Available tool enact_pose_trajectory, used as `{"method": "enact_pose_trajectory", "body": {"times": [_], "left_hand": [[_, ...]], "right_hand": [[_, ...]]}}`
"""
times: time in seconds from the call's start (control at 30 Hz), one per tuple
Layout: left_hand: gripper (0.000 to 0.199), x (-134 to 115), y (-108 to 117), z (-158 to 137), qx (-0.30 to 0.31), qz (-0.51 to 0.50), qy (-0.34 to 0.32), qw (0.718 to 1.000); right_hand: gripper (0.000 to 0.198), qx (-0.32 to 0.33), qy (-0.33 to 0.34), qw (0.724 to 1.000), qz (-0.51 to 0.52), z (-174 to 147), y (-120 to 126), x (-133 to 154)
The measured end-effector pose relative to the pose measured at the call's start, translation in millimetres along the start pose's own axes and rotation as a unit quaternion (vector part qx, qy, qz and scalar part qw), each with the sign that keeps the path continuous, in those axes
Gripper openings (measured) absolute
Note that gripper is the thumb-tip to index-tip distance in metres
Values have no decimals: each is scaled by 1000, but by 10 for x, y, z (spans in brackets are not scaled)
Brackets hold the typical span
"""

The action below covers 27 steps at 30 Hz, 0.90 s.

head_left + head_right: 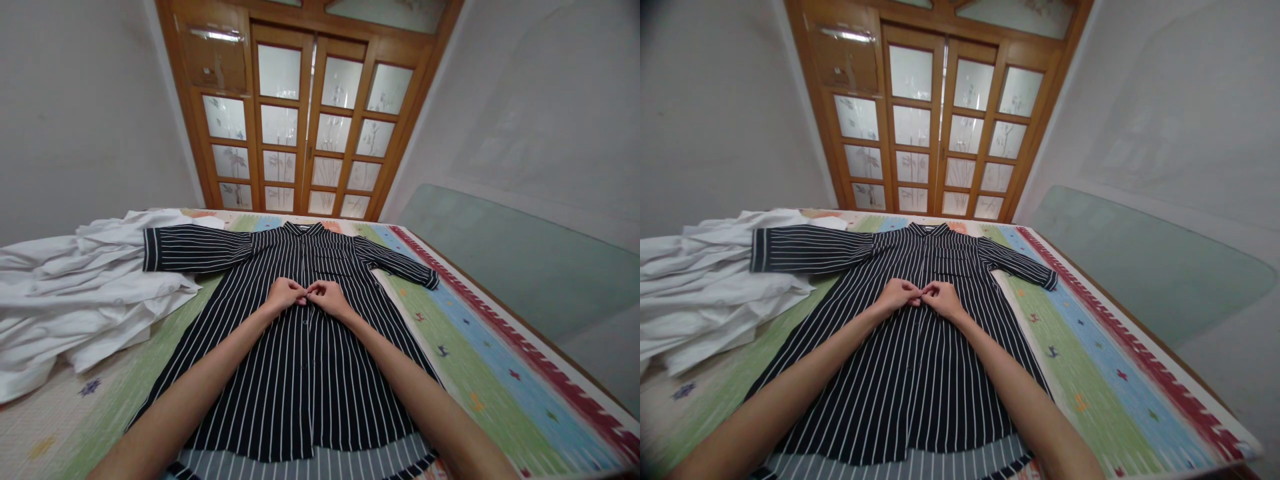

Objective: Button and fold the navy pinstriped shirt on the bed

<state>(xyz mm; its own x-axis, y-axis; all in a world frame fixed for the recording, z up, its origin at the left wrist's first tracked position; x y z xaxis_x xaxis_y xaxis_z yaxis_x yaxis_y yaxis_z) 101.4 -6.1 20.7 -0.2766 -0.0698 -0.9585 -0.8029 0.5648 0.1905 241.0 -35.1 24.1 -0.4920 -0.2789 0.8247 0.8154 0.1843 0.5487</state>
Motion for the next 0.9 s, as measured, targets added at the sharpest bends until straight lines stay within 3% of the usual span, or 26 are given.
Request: {"method": "enact_pose_trajectory", "body": {"times": [0.57,0.9], "left_hand": [[15,-45,-15,-29,7,28,-3,1000],[9,-5,-12,-9,-9,34,-4,999]], "right_hand": [[7,-17,-1,1000,-26,7,4,-38],[10,-7,3,1000,-15,6,5,-39]]}}
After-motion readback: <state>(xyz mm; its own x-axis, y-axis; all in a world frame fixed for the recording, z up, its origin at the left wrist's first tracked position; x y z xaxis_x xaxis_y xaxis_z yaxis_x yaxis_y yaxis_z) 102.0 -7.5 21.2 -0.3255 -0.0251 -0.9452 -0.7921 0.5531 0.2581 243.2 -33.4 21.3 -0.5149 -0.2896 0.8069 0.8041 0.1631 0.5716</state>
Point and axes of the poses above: each hand's wrist, its own z-axis towards the middle knuckle, its own y-axis out of the back of the hand, x = y × z, the point moved 5 cm from there along z, towards the middle knuckle, and after that the axes turned 15 degrees about x, right-handed, at the moved point
